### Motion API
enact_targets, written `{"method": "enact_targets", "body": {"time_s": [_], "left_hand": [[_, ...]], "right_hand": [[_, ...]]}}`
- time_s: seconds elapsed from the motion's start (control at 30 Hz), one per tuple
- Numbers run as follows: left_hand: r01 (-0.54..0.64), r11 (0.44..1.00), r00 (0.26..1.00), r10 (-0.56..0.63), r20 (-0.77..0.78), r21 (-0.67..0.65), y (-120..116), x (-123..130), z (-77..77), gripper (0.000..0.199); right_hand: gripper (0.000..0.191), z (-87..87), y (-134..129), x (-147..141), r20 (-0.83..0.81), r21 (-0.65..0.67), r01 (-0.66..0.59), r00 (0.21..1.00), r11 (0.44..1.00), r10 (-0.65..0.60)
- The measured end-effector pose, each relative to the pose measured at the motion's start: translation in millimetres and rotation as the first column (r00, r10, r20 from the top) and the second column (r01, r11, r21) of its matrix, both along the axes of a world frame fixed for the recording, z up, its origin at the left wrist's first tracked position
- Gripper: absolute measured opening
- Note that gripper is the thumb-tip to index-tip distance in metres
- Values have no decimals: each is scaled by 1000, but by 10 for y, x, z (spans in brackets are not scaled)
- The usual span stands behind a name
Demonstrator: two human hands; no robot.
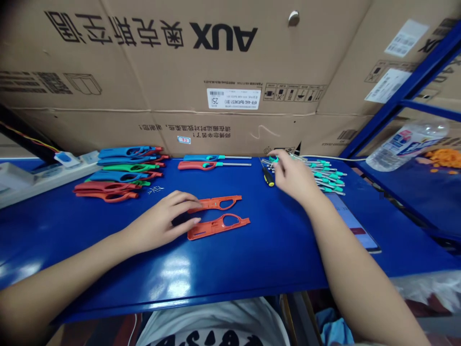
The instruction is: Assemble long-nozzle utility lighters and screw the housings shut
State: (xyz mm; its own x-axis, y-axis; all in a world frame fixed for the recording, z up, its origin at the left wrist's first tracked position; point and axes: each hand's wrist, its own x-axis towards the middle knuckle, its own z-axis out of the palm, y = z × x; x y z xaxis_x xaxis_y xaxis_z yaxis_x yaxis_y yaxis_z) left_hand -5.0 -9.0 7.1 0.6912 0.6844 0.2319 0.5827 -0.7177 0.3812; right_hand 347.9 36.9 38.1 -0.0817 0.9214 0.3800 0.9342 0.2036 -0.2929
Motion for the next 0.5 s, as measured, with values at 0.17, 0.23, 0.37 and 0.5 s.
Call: {"method": "enact_targets", "body": {"time_s": [0.17, 0.23, 0.37, 0.5], "left_hand": [[58, 998, 996, -58, -66, -10, -136, 67, 62, 40], [68, 998, 995, -68, -78, -11, -163, 80, 66, 42], [71, 997, 994, -71, -89, -14, -163, 66, 41, 35], [63, 998, 994, -64, -84, -16, -138, 48, 25, 26]], "right_hand": [[45, 14, 103, 370, 157, -18, 344, 928, 939, -337], [39, -38, 146, 539, 226, -136, 438, 887, 889, -402], [30, -203, 249, 832, 257, -236, 473, 873, 849, -415], [17, -324, 319, 931, 253, -236, 483, 869, 843, -426]]}}
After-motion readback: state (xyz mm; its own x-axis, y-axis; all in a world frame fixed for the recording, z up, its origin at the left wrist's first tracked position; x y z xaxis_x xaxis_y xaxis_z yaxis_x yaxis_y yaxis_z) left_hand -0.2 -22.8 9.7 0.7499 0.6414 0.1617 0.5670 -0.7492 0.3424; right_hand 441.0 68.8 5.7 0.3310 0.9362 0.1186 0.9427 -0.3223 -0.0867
